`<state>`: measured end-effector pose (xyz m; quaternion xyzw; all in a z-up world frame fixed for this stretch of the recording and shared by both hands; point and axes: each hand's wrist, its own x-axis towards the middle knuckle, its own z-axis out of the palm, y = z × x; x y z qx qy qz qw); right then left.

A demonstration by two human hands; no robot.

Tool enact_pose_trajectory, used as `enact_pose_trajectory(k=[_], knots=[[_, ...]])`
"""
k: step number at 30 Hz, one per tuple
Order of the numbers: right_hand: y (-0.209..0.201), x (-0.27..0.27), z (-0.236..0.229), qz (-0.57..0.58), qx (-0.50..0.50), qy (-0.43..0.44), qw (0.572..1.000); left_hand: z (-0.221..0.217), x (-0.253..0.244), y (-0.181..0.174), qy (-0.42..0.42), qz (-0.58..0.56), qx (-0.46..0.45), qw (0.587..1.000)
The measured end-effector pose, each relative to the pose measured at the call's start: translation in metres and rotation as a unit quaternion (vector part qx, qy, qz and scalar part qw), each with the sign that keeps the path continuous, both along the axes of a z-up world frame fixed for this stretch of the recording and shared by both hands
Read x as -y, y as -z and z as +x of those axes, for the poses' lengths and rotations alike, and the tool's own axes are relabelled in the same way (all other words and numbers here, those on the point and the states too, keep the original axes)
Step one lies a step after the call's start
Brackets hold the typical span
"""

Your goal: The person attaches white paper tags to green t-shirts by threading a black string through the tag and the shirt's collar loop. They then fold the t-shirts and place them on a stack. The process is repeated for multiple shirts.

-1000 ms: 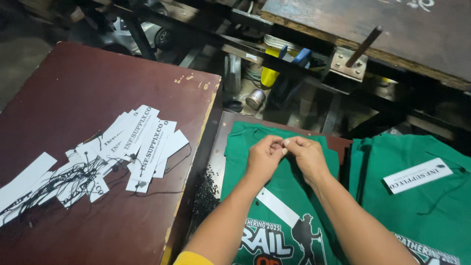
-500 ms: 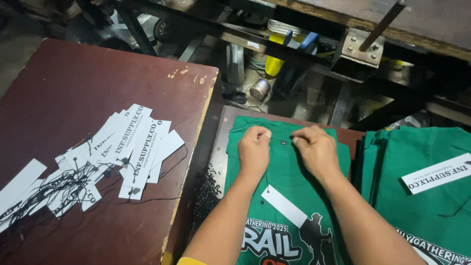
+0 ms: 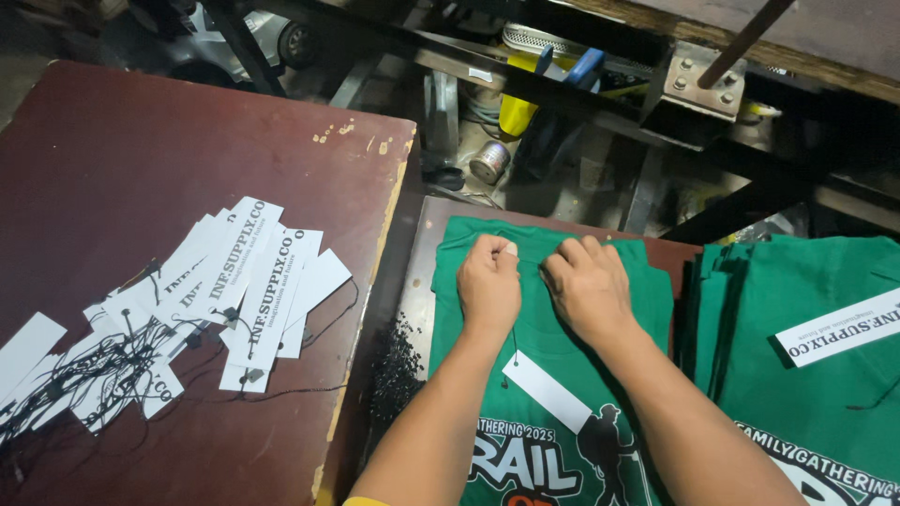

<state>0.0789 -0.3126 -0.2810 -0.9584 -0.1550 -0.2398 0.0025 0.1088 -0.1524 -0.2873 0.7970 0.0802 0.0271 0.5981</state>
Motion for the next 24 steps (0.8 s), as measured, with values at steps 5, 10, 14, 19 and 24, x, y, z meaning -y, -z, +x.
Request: enact_pose_trajectory(k=[5,10,14,19,24], knots=[[0.018,0.000,0.009,0.004,-0.005,0.000,1.000,0.004,0.003,0.006,0.001,0.015,0.000,1.000],[0.016,0.004,0.007,0.101,-0.041,0.028,0.994,0.002,0.002,0.005,0.017,0.035,0.025,0.999],[0.005,0.002,0.007,0.120,-0.026,-0.008,0.992,0.003,0.001,0.008,0.036,0.052,0.052,0.997],[0.019,0.004,0.009,0.059,0.017,-0.002,0.998,-0.003,0.002,0.000,0.035,0.046,0.047,0.997],[0.030,0.009,0.014,0.003,0.049,0.004,0.999,-0.004,0.003,-0.004,0.037,0.054,0.031,0.997]])
